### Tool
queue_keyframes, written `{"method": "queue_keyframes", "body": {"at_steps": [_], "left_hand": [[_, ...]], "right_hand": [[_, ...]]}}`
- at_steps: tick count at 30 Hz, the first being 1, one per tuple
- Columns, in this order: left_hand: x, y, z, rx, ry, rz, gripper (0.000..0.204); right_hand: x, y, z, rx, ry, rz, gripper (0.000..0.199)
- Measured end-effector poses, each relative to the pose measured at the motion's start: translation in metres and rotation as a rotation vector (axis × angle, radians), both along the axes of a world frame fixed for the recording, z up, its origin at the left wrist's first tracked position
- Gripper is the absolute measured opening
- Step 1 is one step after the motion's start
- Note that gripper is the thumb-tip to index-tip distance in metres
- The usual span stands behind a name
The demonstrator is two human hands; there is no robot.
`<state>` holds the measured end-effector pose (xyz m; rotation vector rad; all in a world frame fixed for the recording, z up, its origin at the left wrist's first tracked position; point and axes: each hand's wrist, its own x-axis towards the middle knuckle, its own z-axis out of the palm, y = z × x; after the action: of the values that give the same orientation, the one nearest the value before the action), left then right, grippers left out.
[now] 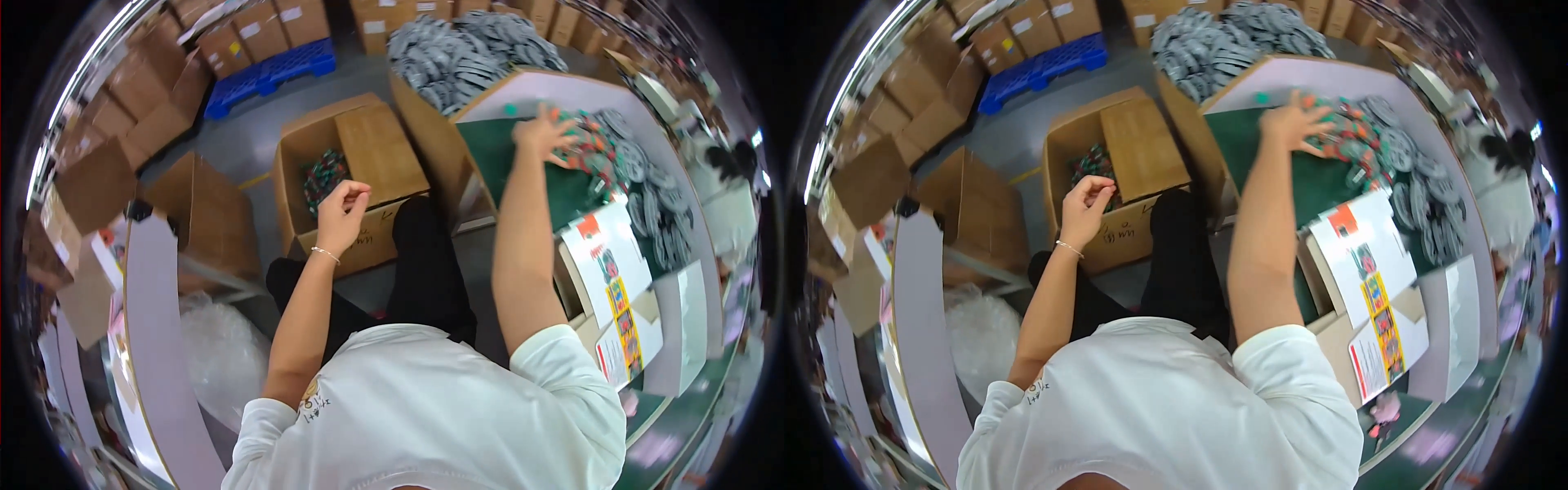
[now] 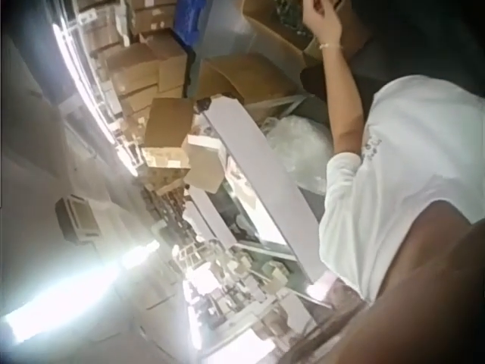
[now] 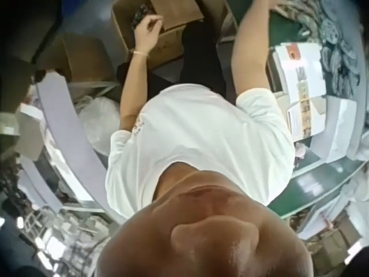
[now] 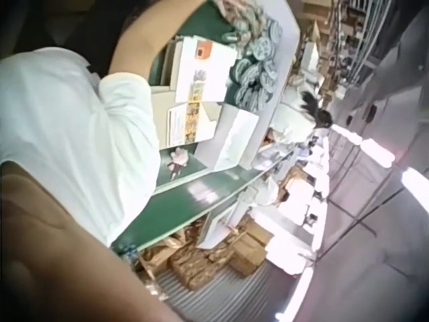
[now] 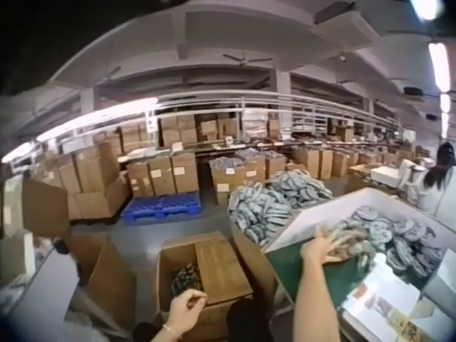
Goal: Assemble and pack plastic toy components into cardboard boxes on a factory assembly line.
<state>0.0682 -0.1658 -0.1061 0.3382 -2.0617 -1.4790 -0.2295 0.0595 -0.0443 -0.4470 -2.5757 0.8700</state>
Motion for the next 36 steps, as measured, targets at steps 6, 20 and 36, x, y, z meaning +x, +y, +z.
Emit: {"method": "queue_keyframes", "body": {"at_steps": [6, 20, 36], "left_hand": [[0.069, -0.071, -0.078, 0.222, -0.111, 0.454, 0.006], [0.068, -0.142, -0.246, 0.381, -0.500, 0.518, 0.008], [-0.040, -0.228, -0.313, 0.589, -0.342, 0.413, 0.009]], "right_hand": [[0.073, -0.062, 0.051, -0.156, 0.864, 0.189, 0.025], [0.190, -0.385, -0.350, 0.123, -0.498, 1.446, 0.048], [0.059, -0.368, -0.290, 0.340, 0.146, 0.786, 0.066]]}}
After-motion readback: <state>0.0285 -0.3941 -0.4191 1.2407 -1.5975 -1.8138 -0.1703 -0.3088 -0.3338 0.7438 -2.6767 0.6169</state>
